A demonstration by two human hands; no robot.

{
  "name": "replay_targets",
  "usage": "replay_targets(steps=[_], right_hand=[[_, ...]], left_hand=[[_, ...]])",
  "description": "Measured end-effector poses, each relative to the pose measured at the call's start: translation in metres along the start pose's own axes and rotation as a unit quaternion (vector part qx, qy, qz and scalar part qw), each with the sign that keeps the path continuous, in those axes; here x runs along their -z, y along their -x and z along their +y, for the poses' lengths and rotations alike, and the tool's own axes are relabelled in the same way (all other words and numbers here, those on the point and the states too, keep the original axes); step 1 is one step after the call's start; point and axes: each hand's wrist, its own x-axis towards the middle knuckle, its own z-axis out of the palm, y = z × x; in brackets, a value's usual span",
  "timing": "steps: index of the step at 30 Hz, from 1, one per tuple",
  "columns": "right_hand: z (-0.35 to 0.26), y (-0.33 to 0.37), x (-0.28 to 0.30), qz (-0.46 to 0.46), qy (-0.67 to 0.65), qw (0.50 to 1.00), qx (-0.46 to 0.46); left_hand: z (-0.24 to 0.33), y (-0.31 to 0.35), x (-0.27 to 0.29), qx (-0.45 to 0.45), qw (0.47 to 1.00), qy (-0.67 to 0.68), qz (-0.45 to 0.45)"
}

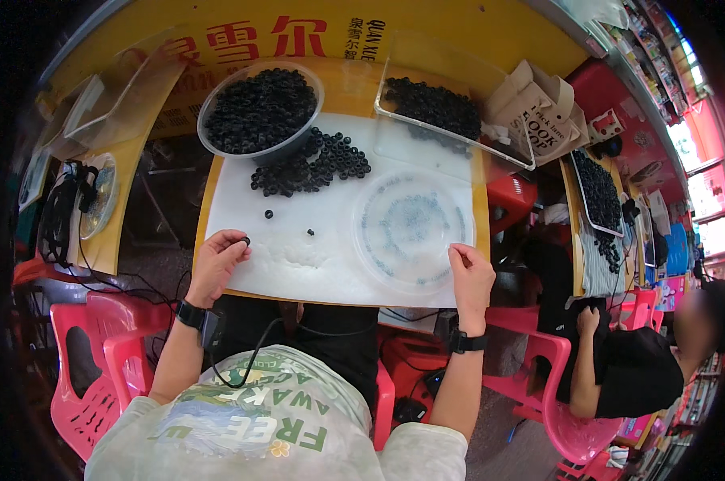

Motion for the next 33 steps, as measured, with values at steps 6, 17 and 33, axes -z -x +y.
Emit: replay_targets(steps=[6,17,33], right_hand=[[-0.04,0.024,-0.018,-0.101,-0.531,0.827,-0.154],[-0.155,0.083,-0.094,-0.182,-0.445,0.876,-0.047],[-0.179,0.108,-0.141,-0.095,-0.166,0.968,0.164]], left_hand=[[0.02,0.01,-0.035,0.068,0.993,0.057,-0.079],[0.04,0.022,-0.074,0.132,0.945,0.178,-0.242],[0.021,0.025,-0.044,0.118,0.952,0.199,-0.202]])
